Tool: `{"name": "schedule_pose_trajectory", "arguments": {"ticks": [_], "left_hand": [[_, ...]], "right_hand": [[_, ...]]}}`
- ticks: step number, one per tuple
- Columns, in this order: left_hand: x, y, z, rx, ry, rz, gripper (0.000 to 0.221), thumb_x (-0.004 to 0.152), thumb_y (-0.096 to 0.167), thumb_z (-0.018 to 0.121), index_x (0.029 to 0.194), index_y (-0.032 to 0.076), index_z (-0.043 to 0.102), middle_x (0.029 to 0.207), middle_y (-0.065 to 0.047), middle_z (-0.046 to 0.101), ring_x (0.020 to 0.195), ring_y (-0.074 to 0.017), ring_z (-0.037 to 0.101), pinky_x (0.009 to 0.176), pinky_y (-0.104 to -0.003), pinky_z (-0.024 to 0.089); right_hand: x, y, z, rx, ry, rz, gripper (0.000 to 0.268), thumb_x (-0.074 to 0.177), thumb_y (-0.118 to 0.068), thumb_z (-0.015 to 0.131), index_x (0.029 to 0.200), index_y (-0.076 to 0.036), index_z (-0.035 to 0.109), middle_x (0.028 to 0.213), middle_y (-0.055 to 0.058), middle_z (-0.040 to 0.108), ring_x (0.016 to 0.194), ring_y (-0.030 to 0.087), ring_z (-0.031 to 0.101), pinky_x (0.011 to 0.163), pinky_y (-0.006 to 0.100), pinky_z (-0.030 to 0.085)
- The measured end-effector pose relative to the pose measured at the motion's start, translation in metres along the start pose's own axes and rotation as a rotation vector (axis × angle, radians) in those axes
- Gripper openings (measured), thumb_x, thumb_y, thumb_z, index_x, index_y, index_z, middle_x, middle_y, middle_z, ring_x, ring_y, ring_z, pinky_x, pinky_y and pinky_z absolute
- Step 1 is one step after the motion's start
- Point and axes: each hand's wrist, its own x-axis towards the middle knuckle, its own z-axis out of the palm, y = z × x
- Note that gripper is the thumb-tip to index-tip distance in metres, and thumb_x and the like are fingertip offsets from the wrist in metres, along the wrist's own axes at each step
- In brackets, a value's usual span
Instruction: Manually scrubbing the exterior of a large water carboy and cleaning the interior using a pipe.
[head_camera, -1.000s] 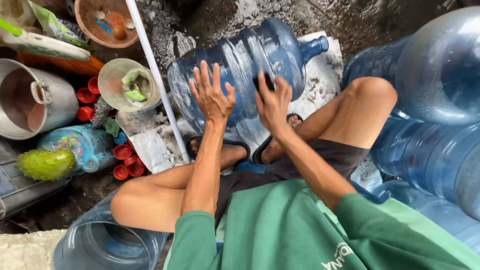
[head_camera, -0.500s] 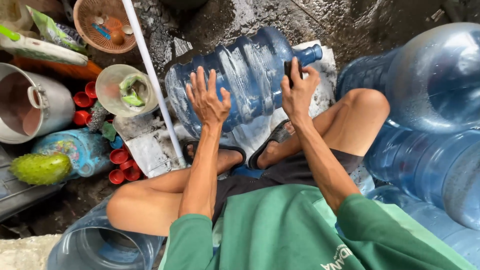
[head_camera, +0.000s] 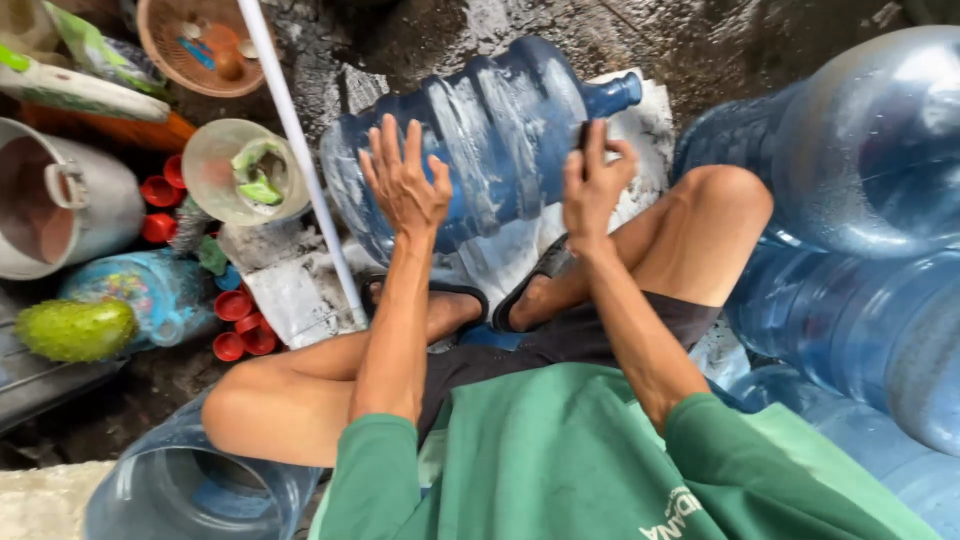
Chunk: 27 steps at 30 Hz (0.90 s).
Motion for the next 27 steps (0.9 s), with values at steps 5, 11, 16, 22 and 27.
{"name": "schedule_pose_trajectory", "arguments": {"ticks": [5, 11, 16, 22, 27], "left_hand": [[-0.006, -0.005, 0.005, 0.042, -0.031, 0.001, 0.049, 0.083, 0.024, 0.055, 0.131, 0.015, 0.055, 0.145, -0.012, 0.037, 0.136, -0.033, 0.033, 0.113, -0.055, 0.02], [-0.001, -0.006, 0.013, 0.052, -0.01, -0.007, 0.047, 0.085, 0.019, 0.057, 0.132, 0.015, 0.056, 0.145, -0.01, 0.037, 0.137, -0.0321, 0.032, 0.114, -0.052, 0.02], [-0.015, 0.0, 0.005, 0.094, -0.007, 0.001, 0.048, 0.088, 0.013, 0.05, 0.136, 0.014, 0.052, 0.148, -0.009, 0.034, 0.139, -0.0314, 0.03, 0.114, -0.051, 0.021], [-0.037, -0.001, 0.006, 0.097, 0.055, -0.021, 0.051, 0.088, 0.009, 0.044, 0.138, 0.011, 0.044, 0.149, -0.007, 0.032, 0.142, -0.0295, 0.027, 0.115, -0.052, 0.023], [-0.01, -0.005, -0.016, -1.095, 0.193, -0.469, 0.049, 0.095, 0.037, 0.035, 0.133, 0.006, 0.042, 0.131, -0.021, 0.05, 0.122, -0.0339, 0.05, 0.105, -0.04, 0.038]], "right_hand": [[0.036, -0.063, 0.03, -0.001, -0.107, -0.306, 0.037, 0.098, -0.027, 0.05, 0.132, -0.013, 0.047, 0.103, 0.017, 0.045, 0.091, 0.031, 0.043, 0.081, 0.045, 0.036], [0.013, -0.1, 0.041, -0.042, -0.104, -0.398, 0.044, 0.091, -0.018, 0.06, 0.131, -0.012, 0.043, 0.115, 0.023, 0.045, 0.098, 0.038, 0.047, 0.083, 0.048, 0.04], [-0.027, -0.092, 0.024, -0.116, -0.245, -0.341, 0.046, 0.106, -0.026, 0.041, 0.148, -0.015, 0.026, 0.126, 0.014, 0.029, 0.106, 0.035, 0.041, 0.086, 0.048, 0.035], [0.045, -0.104, 0.092, -0.216, -0.321, -0.345, 0.041, 0.09, -0.03, 0.057, 0.128, -0.017, 0.046, 0.107, 0.015, 0.04, 0.086, 0.033, 0.039, 0.065, 0.046, 0.04], [0.046, -0.108, 0.051, 0.464, -0.748, 0.205, 0.07, 0.085, -0.044, 0.062, 0.141, -0.01, 0.039, 0.106, 0.007, 0.037, 0.105, 0.021, 0.042, 0.096, 0.034, 0.039]]}}
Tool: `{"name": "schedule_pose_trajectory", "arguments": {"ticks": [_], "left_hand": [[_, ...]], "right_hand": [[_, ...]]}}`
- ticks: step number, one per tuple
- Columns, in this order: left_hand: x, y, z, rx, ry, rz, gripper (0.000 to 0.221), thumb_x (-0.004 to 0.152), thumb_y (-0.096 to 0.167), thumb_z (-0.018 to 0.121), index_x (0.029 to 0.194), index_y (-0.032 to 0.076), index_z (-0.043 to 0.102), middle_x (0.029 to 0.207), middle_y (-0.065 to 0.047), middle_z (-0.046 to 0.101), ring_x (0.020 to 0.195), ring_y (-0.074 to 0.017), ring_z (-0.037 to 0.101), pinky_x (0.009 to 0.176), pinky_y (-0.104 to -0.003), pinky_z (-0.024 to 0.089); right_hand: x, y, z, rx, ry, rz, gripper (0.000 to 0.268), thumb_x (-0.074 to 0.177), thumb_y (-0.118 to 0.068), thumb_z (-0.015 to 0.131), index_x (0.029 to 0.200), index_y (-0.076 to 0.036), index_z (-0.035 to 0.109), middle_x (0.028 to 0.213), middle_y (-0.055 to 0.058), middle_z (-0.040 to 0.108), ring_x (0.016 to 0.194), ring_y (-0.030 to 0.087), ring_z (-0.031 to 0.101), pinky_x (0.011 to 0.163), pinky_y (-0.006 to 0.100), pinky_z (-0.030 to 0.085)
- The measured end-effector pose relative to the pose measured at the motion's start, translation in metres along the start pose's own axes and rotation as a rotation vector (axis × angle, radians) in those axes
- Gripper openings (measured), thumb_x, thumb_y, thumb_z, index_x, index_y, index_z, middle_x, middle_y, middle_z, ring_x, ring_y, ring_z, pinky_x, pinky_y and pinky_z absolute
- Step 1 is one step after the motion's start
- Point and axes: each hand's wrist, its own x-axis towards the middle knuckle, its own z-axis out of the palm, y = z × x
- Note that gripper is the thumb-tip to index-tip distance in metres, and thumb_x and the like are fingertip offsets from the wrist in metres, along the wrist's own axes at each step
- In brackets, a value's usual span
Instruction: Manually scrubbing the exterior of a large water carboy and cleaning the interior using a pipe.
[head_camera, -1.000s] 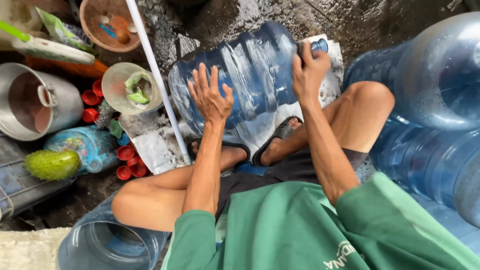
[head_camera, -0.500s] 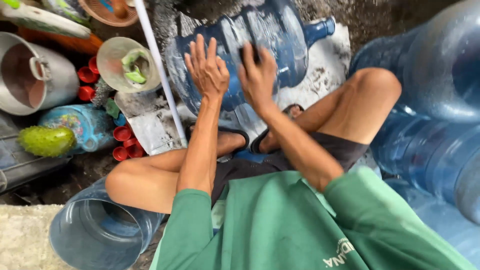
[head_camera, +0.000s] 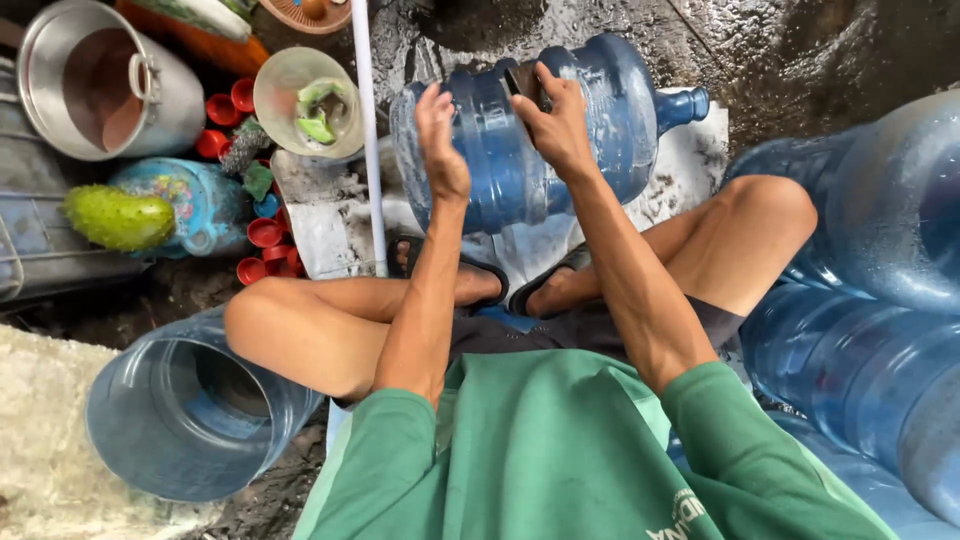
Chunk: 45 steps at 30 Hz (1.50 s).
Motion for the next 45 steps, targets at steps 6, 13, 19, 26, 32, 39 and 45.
{"name": "schedule_pose_trajectory", "arguments": {"ticks": [6, 13, 19, 26, 32, 39, 45], "left_hand": [[-0.023, 0.019, 0.075, 0.935, -0.134, -0.145, 0.063, 0.087, 0.062, 0.015, 0.139, 0.032, 0.036, 0.135, -0.026, 0.038, 0.122, -0.0429, 0.041, 0.099, -0.067, 0.016], [0.0, -0.008, 0.06, 1.261, -0.105, 0.076, 0.065, 0.09, 0.048, 0.052, 0.147, 0.031, 0.025, 0.157, -0.01, 0.009, 0.142, -0.0375, 0.022, 0.106, -0.072, 0.012], [0.034, -0.021, 0.066, 1.323, -0.265, 0.24, 0.057, 0.091, 0.03, 0.055, 0.142, 0.019, 0.032, 0.148, -0.005, 0.032, 0.133, -0.0393, 0.04, 0.105, -0.069, 0.027], [-0.114, -0.058, 0.013, 1.384, -0.204, 0.57, 0.056, 0.098, 0.026, 0.049, 0.148, 0.014, 0.026, 0.155, -0.013, 0.016, 0.144, -0.041, 0.018, 0.111, -0.058, 0.033], [0.011, -0.01, 0.056, 1.32, -0.223, 0.373, 0.056, 0.091, 0.03, 0.052, 0.141, 0.014, 0.033, 0.145, -0.012, 0.034, 0.134, -0.034, 0.034, 0.114, -0.055, 0.025], [-0.067, -0.037, 0.018, 1.26, -0.302, 0.717, 0.054, 0.101, 0.02, 0.047, 0.149, 0.01, 0.024, 0.154, -0.013, 0.018, 0.144, -0.0405, 0.018, 0.115, -0.055, 0.032], [-0.061, -0.017, -0.03, 1.082, -0.234, 0.473, 0.066, 0.092, 0.013, 0.053, 0.149, 0.007, 0.022, 0.156, -0.014, 0.016, 0.146, -0.0409, 0.012, 0.119, -0.056, 0.022]], "right_hand": [[-0.039, -0.041, -0.001, 0.557, -0.173, 0.134, 0.087, 0.08, -0.066, 0.028, 0.136, -0.001, 0.041, 0.145, 0.014, 0.036, 0.138, 0.021, 0.029, 0.115, 0.033, 0.018], [-0.046, 0.045, -0.037, -0.794, -0.13, -0.267, 0.076, 0.093, -0.072, 0.011, 0.155, -0.03, 0.004, 0.151, -0.003, -0.024, 0.135, 0.024, -0.03, 0.099, 0.048, -0.03], [-0.034, 0.011, -0.041, -0.96, -0.254, -0.204, 0.139, 0.048, -0.071, 0.078, 0.157, -0.026, 0.005, 0.153, 0.013, -0.017, 0.139, 0.039, -0.019, 0.104, 0.069, -0.012], [-0.006, -0.007, -0.039, -1.041, -0.439, -0.112, 0.144, 0.042, -0.052, 0.085, 0.153, -0.033, -0.005, 0.146, 0.014, -0.03, 0.134, 0.04, -0.026, 0.1, 0.068, -0.018], [-0.011, 0.001, -0.046, -1.004, -0.431, -0.194, 0.131, 0.048, -0.043, 0.085, 0.154, -0.034, 0.007, 0.151, 0.012, -0.022, 0.136, 0.04, -0.023, 0.103, 0.067, -0.016], [0.002, -0.004, -0.044, -1.023, -0.42, -0.157, 0.135, 0.043, -0.046, 0.085, 0.152, -0.036, 0.006, 0.153, 0.01, -0.018, 0.138, 0.041, -0.019, 0.104, 0.067, -0.014], [0.005, -0.019, -0.034, -1.191, -0.496, 0.003, 0.149, 0.042, -0.053, 0.085, 0.147, -0.035, -0.02, 0.147, 0.015, -0.03, 0.14, 0.045, -0.016, 0.1, 0.072, -0.01]]}}
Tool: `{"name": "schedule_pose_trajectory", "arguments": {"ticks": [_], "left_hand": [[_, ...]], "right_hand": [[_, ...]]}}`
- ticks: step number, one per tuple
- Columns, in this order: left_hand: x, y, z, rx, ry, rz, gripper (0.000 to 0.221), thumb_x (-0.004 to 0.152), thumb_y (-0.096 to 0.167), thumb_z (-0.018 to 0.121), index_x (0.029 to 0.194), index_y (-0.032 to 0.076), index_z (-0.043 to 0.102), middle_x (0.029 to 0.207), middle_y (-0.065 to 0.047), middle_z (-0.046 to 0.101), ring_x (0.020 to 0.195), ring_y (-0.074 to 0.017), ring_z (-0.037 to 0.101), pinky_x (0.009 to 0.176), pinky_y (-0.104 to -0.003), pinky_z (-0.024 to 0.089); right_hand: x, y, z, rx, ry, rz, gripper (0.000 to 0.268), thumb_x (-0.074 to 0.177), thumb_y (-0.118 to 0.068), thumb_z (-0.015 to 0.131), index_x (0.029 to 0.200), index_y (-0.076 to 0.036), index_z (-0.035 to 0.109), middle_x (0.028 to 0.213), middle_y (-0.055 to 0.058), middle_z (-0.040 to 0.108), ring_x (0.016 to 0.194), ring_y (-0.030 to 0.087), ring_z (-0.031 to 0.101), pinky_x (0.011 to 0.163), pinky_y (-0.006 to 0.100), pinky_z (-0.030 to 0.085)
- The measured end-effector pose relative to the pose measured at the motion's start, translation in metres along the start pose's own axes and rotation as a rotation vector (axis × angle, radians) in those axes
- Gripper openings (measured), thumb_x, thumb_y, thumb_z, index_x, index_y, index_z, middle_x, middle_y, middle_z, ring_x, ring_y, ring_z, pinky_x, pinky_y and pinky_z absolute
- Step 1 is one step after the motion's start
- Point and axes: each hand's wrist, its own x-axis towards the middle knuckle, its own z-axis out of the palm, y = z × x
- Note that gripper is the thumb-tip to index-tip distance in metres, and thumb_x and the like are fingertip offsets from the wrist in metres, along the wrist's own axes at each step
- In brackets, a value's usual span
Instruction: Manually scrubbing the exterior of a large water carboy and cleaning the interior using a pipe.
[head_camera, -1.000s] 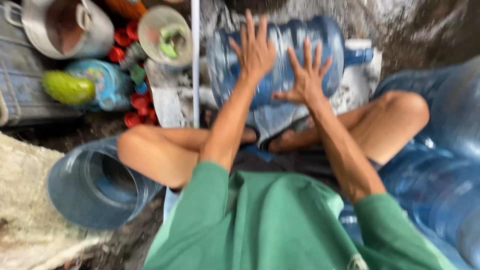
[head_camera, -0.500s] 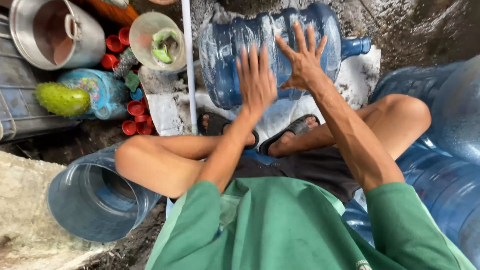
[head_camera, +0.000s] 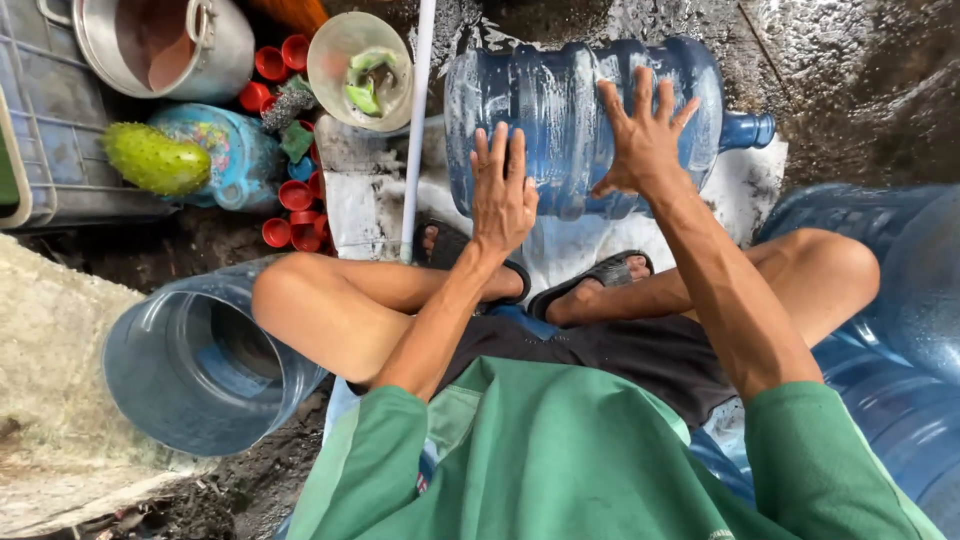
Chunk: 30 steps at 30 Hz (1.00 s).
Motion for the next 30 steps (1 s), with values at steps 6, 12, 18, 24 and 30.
{"name": "schedule_pose_trajectory", "arguments": {"ticks": [6, 12, 18, 24, 30], "left_hand": [[0.099, -0.022, 0.007, 0.201, -0.13, -0.123, 0.055, 0.1, 0.029, 0.04, 0.149, 0.014, 0.02, 0.155, -0.008, 0.026, 0.145, -0.032, 0.024, 0.12, -0.052, 0.012], [0.099, -0.015, -0.003, 0.274, -0.097, -0.156, 0.059, 0.1, 0.03, 0.048, 0.147, 0.012, 0.017, 0.153, -0.011, 0.028, 0.145, -0.0336, 0.022, 0.121, -0.05, 0.016], [-0.061, -0.03, 0.034, 0.235, 0.031, 0.102, 0.056, 0.102, 0.021, 0.047, 0.15, 0.006, 0.021, 0.156, -0.013, 0.009, 0.145, -0.0413, 0.01, 0.116, -0.057, 0.021], [0.123, -0.049, 0.031, 0.323, -0.176, -0.18, 0.053, 0.103, 0.028, 0.045, 0.149, 0.016, 0.021, 0.156, -0.007, 0.017, 0.146, -0.0317, 0.013, 0.122, -0.048, 0.011], [0.022, 0.017, -0.012, -0.032, -0.002, -0.026, 0.062, 0.103, 0.014, 0.037, 0.153, 0.012, 0.0, 0.16, -0.006, -0.004, 0.15, -0.0278, -0.005, 0.128, -0.046, 0.001]], "right_hand": [[-0.01, -0.012, 0.021, -0.07, 0.251, -0.042, 0.145, 0.039, -0.035, 0.093, 0.153, -0.018, 0.005, 0.151, 0.021, -0.007, 0.135, 0.053, 0.004, 0.099, 0.079, 0.014], [-0.004, -0.008, 0.002, 0.056, 0.106, -0.041, 0.153, 0.037, -0.041, 0.091, 0.152, -0.025, -0.008, 0.15, 0.018, -0.021, 0.138, 0.049, -0.011, 0.103, 0.074, -0.003], [0.002, -0.008, -0.003, 0.042, 0.091, -0.055, 0.153, 0.035, -0.047, 0.09, 0.151, -0.025, -0.008, 0.15, 0.018, -0.02, 0.138, 0.05, -0.01, 0.101, 0.074, -0.003], [-0.002, 0.003, 0.013, 0.055, 0.148, -0.093, 0.147, 0.04, -0.045, 0.086, 0.155, -0.027, -0.004, 0.149, 0.013, -0.024, 0.139, 0.046, -0.014, 0.105, 0.072, -0.006], [0.001, -0.002, 0.001, 0.029, 0.121, -0.086, 0.152, 0.035, -0.045, 0.09, 0.152, -0.025, -0.005, 0.152, 0.015, -0.018, 0.138, 0.047, -0.01, 0.104, 0.072, -0.003]]}}
